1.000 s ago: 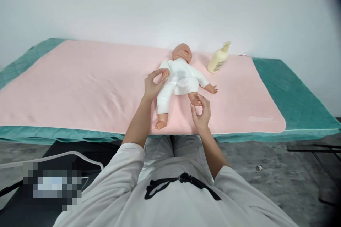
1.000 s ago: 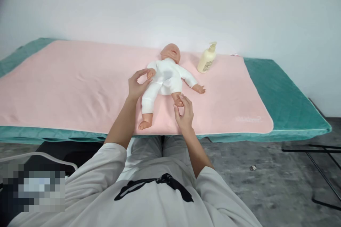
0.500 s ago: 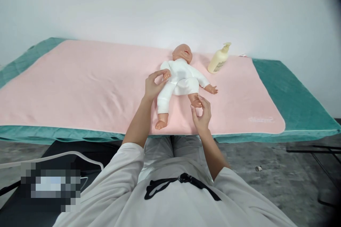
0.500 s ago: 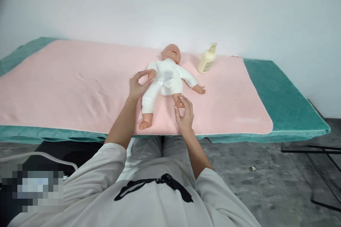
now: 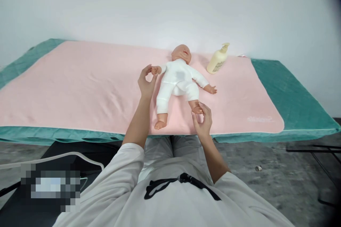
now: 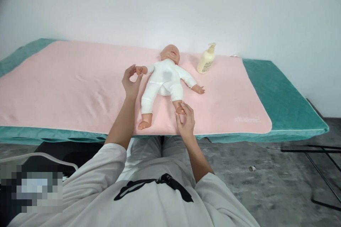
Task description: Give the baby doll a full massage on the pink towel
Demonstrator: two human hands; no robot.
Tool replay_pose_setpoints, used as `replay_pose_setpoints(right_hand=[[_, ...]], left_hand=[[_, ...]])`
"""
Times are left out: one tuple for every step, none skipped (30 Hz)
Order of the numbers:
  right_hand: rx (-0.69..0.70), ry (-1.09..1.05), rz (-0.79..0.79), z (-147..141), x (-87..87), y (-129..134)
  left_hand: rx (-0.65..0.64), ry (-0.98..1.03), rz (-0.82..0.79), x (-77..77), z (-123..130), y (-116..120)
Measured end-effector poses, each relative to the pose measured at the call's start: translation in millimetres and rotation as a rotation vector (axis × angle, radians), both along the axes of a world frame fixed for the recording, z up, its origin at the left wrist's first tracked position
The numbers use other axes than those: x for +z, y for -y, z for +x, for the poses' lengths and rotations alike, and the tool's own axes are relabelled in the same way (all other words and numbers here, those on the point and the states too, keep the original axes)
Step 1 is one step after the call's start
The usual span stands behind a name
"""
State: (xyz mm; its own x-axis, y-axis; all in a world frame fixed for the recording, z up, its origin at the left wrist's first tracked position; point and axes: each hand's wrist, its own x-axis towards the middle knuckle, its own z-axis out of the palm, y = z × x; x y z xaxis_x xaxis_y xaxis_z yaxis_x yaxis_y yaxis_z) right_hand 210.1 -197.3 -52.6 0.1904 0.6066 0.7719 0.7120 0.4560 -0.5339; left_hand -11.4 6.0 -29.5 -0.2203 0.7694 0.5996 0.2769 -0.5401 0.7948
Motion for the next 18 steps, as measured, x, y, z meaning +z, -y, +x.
replay_pose_setpoints(right_hand=[[0.004, 0.001, 0.001, -0.1, -1.3, 2.6], [0.008, 0.004, -0.001, -0.2, -2.6, 5.3], [0.011, 0.008, -0.005, -0.3, -4.1, 7.9], [0.013, 0.011, -0.014, -0.3, -5.6, 10.5], [0.012, 0.013, -0.024, -0.3, -7.3, 13.0], [0.01, 0.014, -0.036, -0.2, -9.1, 15.5], [0.008, 0.015, -0.049, 0.0, -11.0, 17.7], [0.008, 0.015, -0.061, 0.1, -13.1, 19.8], [0.008, 0.014, -0.068, 0.2, -15.3, 21.7], [0.011, 0.012, -0.072, 0.2, -17.6, 23.3], [0.015, 0.01, -0.074, -0.1, -20.0, 24.7], [0.019, 0.008, -0.078, -0.4, -22.4, 25.9], [0.024, 0.007, -0.084, -0.9, -24.9, 27.0], [0.028, 0.007, -0.094, -1.5, -27.3, 27.9], [0.03, 0.008, -0.106, -2.1, -29.7, 28.7], [0.031, 0.009, -0.12, -2.7, -31.9, 29.4], [0.028, 0.01, -0.132, -3.1, -33.9, 29.9], [0.024, 0.012, -0.141, -3.3, -35.6, 30.4]], left_hand=[[0.016, 0.006, 0.0, -1.3, -1.4, -1.5], [0.033, 0.009, -0.003, -2.6, -3.0, -2.9], [0.053, 0.014, -0.01, -3.7, -4.9, -4.0], [0.073, 0.02, -0.022, -4.5, -6.8, -4.9], [0.09, 0.025, -0.039, -5.1, -8.9, -5.6], [0.103, 0.027, -0.058, -5.6, -10.9, -6.0], [0.114, 0.025, -0.075, -5.9, -13.0, -6.3], [0.125, 0.021, -0.091, -6.2, -15.1, -6.6], [0.137, 0.016, -0.104, -6.7, -17.3, -7.1], [0.15, 0.01, -0.117, -7.5, -19.5, -7.8], [0.164, 0.006, -0.131, -8.7, -21.9, -8.9], [0.178, 0.007, -0.15, -10.4, -24.6, -10.5], [0.192, 0.009, -0.172, -12.5, -27.5, -12.4], [0.205, 0.013, -0.199, -15.0, -30.6, -14.7], [0.22, 0.015, -0.23, -17.8, -33.9, -17.1], [0.235, 0.013, -0.262, -20.6, -37.2, -19.7], [0.251, 0.01, -0.292, -23.3, -40.5, -22.2], [0.264, 0.003, -0.32, -25.9, -43.6, -24.5]])
